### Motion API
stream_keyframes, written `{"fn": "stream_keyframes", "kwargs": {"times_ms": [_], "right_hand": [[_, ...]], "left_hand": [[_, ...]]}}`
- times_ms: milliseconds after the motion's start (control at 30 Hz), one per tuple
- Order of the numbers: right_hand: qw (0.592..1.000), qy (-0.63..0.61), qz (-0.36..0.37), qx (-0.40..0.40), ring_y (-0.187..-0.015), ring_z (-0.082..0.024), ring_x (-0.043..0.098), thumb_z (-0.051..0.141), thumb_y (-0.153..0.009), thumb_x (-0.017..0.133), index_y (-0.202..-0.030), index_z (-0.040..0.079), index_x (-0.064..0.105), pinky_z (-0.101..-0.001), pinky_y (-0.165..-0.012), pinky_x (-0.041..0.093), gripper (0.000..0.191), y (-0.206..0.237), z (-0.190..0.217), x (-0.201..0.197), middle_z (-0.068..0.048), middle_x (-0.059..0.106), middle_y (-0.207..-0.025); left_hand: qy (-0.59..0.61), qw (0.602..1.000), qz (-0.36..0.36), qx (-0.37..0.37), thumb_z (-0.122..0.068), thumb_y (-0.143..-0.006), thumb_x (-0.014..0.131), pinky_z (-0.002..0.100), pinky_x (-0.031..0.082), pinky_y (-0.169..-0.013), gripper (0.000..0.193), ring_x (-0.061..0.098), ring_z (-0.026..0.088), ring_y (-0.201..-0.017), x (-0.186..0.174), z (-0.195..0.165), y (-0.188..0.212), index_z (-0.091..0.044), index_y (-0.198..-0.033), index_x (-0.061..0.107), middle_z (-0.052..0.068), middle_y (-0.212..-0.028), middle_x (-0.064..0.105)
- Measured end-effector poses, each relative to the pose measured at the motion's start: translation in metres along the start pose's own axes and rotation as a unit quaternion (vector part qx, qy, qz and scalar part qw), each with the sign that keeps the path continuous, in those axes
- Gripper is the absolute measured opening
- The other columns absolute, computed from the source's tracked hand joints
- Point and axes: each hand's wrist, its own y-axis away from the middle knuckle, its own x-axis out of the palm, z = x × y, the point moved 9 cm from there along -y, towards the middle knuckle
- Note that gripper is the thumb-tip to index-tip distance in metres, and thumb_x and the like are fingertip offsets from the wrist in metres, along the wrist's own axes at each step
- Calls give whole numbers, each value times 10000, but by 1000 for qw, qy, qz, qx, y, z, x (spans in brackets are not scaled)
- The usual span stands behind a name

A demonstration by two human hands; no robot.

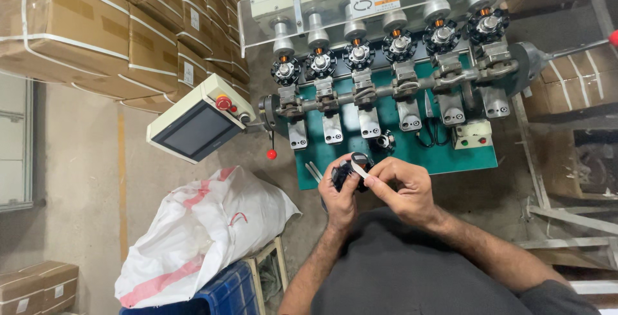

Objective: The person stands at an industrial multi-station machine, picks up black cylindrical wound components, turns and fits them by hand, and reaches into a blue bin to retrieve more parts. They also handle a roll of tape and small white strips on the machine table while working with the components.

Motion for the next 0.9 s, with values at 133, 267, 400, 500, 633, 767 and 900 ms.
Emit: {"fn": "stream_keyframes", "kwargs": {"times_ms": [133,267,400,500,633,767,900], "right_hand": [[991,-94,57,76,-752,-60,666,54,-972,665,-914,5,649,-218,-618,541,78,-1,-16,6,-52,718,-900],[971,26,111,210,-558,-68,608,142,-933,720,-875,20,658,-236,-477,482,149,3,-43,6,-31,686,-659],[983,61,143,98,-603,-72,590,158,-934,720,-903,22,683,-253,-518,493,144,-12,-24,3,-16,661,-692],[980,85,180,11,-625,-96,644,154,-939,717,-905,29,674,-270,-543,522,137,-25,-9,8,-21,685,-721],[967,88,232,-52,-666,-158,714,157,-955,704,-938,43,653,-293,-571,541,126,-38,6,18,-55,712,-771],[954,148,257,-53,-649,-219,710,189,-951,703,-953,56,673,-334,-555,535,137,-48,12,22,-77,713,-774],[943,158,284,-73,-708,-247,730,198,-967,681,-997,63,690,-349,-589,561,139,-54,20,23,-86,726,-836]], "left_hand": [[77,995,52,-34,-73,-959,702,320,536,-972,329,664,173,-1061,-2,-3,-6,53,-1253,624,137,-1186,705],[87,994,58,-34,-79,-937,699,353,549,-974,341,675,206,-1047,-7,-18,-9,53,-1239,611,166,-1173,703],[179,977,82,-77,-127,-923,719,376,561,-979,383,681,229,-1056,0,-19,-7,41,-1239,582,181,-1173,679],[245,953,126,-126,-176,-926,736,426,595,-808,396,682,262,-1003,9,-15,-2,24,-1218,560,185,-1150,657],[329,912,177,-170,-223,-969,741,435,603,-699,437,682,315,-972,17,-8,5,-5,-1275,519,181,-1181,623],[381,889,155,-202,-256,-930,759,409,593,-718,518,670,282,-1014,16,5,8,-127,-1341,471,106,-1211,601],[408,870,163,-224,-282,-934,767,403,585,-758,518,666,254,-1047,19,16,11,-178,-1341,463,75,-1238,599]]}}
